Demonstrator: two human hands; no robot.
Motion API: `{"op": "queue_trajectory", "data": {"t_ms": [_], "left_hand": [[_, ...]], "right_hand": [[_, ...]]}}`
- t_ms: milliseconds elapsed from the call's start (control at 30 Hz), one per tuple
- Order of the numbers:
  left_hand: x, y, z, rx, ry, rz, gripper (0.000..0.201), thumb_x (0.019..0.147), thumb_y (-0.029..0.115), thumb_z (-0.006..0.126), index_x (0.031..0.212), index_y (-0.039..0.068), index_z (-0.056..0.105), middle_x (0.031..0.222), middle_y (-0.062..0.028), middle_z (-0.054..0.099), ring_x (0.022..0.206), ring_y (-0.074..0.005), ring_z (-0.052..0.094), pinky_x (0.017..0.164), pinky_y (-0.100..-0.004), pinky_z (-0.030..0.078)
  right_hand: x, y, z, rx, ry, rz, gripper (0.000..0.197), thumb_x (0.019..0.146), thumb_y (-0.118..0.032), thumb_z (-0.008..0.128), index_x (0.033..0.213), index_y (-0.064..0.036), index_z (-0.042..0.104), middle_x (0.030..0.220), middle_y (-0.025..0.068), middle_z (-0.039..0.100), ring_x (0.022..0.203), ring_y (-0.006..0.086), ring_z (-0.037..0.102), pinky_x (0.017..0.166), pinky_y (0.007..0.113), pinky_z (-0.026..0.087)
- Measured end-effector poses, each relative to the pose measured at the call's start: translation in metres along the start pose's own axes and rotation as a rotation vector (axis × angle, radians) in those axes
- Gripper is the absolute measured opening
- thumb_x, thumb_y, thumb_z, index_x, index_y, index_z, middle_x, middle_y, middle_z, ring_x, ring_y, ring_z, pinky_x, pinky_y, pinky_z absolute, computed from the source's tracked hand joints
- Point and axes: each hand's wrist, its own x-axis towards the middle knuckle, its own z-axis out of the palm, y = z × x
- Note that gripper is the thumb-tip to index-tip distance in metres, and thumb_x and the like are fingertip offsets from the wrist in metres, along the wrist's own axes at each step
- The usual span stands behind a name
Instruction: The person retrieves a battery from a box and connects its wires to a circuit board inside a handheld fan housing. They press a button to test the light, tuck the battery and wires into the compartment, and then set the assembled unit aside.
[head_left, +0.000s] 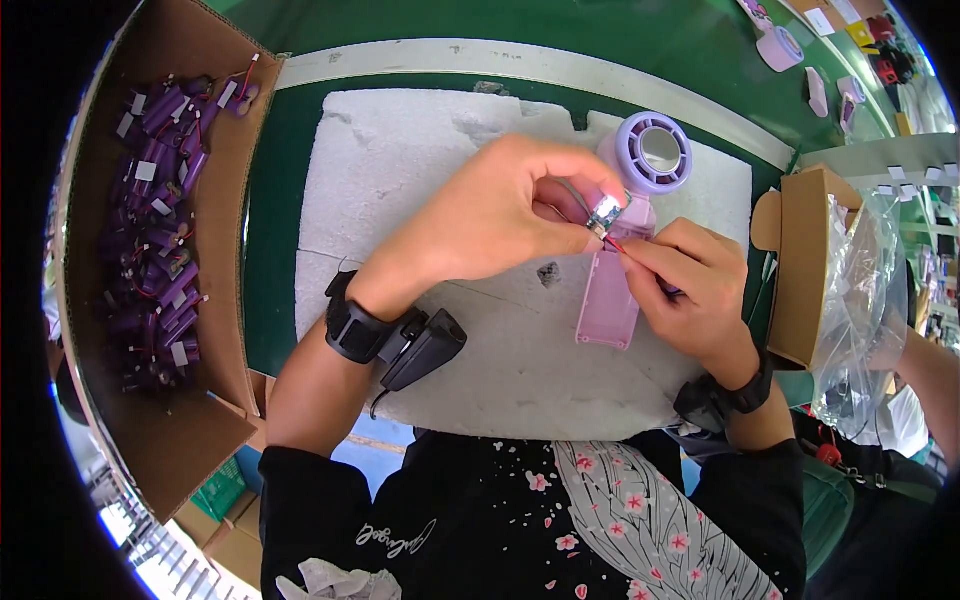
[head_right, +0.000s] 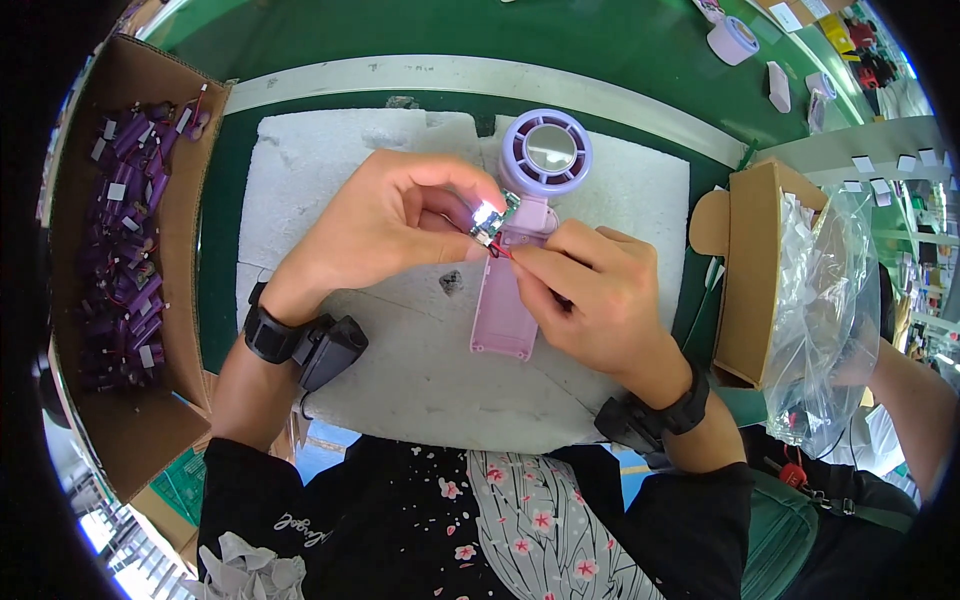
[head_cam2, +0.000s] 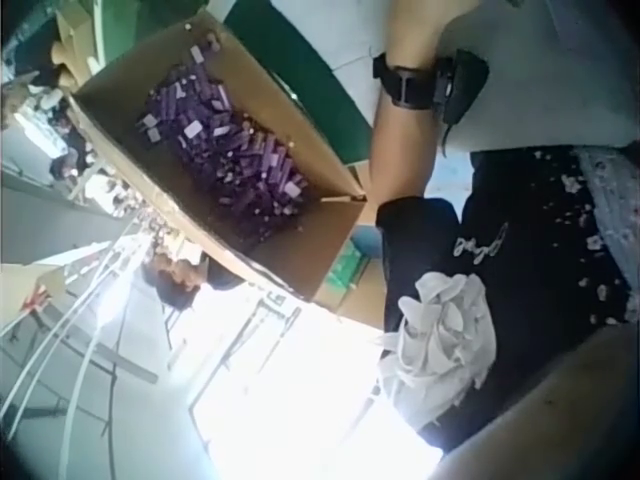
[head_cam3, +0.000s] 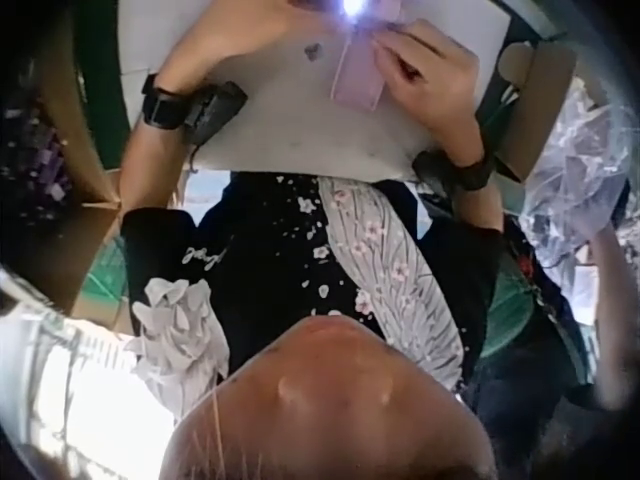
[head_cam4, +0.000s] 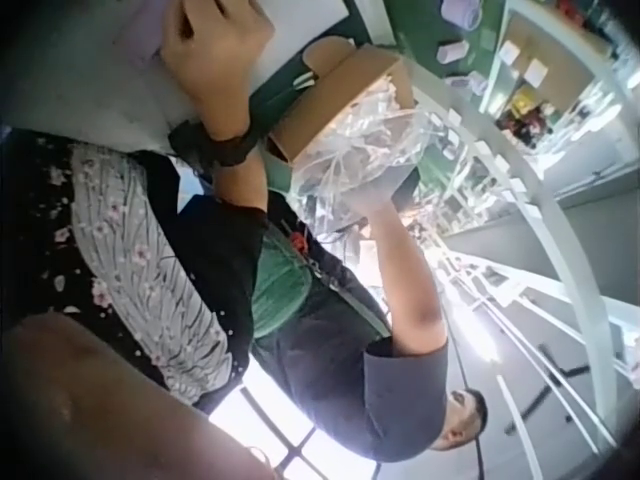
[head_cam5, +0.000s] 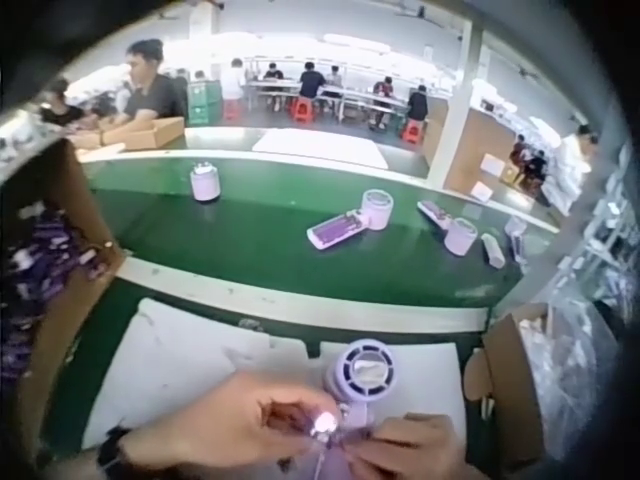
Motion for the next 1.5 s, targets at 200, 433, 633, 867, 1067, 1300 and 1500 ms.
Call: {"op": "queue_trajectory", "data": {"t_ms": [200, 433, 633, 867, 1067, 1300, 1500], "left_hand": [[-0.001, -0.005, 0.005, 0.169, -0.015, 0.169, 0.037, 0.078, -0.011, 0.064, 0.113, 0.001, 0.067, 0.102, -0.0067, 0.069, 0.092, -0.0151, 0.066, 0.083, -0.0301, 0.056], [-0.003, 0.006, 0.012, 0.277, 0.052, 0.151, 0.038, 0.078, -0.009, 0.063, 0.114, 0.001, 0.068, 0.101, -0.0071, 0.07, 0.091, -0.015, 0.066, 0.083, -0.0298, 0.056], [-0.002, -0.003, 0.011, 0.149, 0.096, 0.108, 0.036, 0.078, -0.009, 0.064, 0.112, 0.001, 0.07, 0.097, -0.0091, 0.07, 0.089, -0.0155, 0.067, 0.082, -0.0296, 0.056], [-0.003, -0.005, 0.012, 0.221, 0.135, 0.124, 0.027, 0.078, -0.009, 0.065, 0.104, -0.003, 0.072, 0.097, -0.0115, 0.07, 0.086, -0.0158, 0.068, 0.078, -0.0292, 0.057], [-0.003, -0.009, 0.016, 0.365, 0.191, 0.219, 0.024, 0.077, -0.006, 0.067, 0.1, -0.002, 0.073, 0.091, -0.0105, 0.07, 0.078, -0.0146, 0.068, 0.069, -0.0262, 0.056], [-0.003, -0.007, 0.016, 0.534, 0.203, 0.292, 0.021, 0.076, -0.003, 0.069, 0.097, -0.001, 0.074, 0.082, -0.0091, 0.07, 0.07, -0.0136, 0.067, 0.062, -0.0236, 0.053], [-0.002, -0.015, 0.014, 0.328, 0.165, 0.212, 0.026, 0.076, -0.002, 0.069, 0.102, 0.0, 0.072, 0.088, -0.0097, 0.067, 0.072, -0.0129, 0.066, 0.062, -0.0248, 0.052]], "right_hand": [[0.0, -0.002, -0.003, 0.104, -0.051, 0.07, 0.02, 0.072, 0.002, 0.076, 0.091, -0.0012, 0.071, 0.071, 0.0063, 0.06, 0.052, 0.0159, 0.054, 0.047, 0.026, 0.041], [0.005, -0.007, 0.004, 0.095, 0.137, 0.201, 0.032, 0.075, 0.003, 0.078, 0.105, -0.002, 0.068, 0.091, 0.0071, 0.066, 0.061, 0.0086, 0.059, 0.051, 0.02, 0.044], [0.005, -0.006, 0.005, 0.045, 0.122, 0.209, 0.033, 0.072, -0.001, 0.081, 0.103, -0.0035, 0.069, 0.092, 0.0079, 0.067, 0.065, 0.0122, 0.063, 0.053, 0.022, 0.047], [0.005, -0.006, 0.006, 0.035, 0.157, 0.264, 0.034, 0.067, -0.004, 0.083, 0.1, -0.006, 0.072, 0.088, 0.0088, 0.068, 0.068, 0.0204, 0.066, 0.056, 0.028, 0.052], [0.006, -0.005, 0.006, 0.018, 0.161, 0.263, 0.035, 0.065, -0.004, 0.084, 0.099, -0.0057, 0.074, 0.086, 0.0086, 0.068, 0.067, 0.019, 0.065, 0.057, 0.028, 0.052], [0.004, -0.005, 0.008, 0.021, 0.169, 0.278, 0.035, 0.064, -0.004, 0.084, 0.098, -0.0055, 0.074, 0.084, 0.0082, 0.067, 0.065, 0.0174, 0.064, 0.055, 0.027, 0.05], [0.006, -0.011, 0.005, 0.099, 0.141, 0.388, 0.03, 0.07, -0.004, 0.082, 0.098, -0.0038, 0.072, 0.084, 0.0069, 0.066, 0.061, 0.013, 0.063, 0.053, 0.025, 0.049]]}}
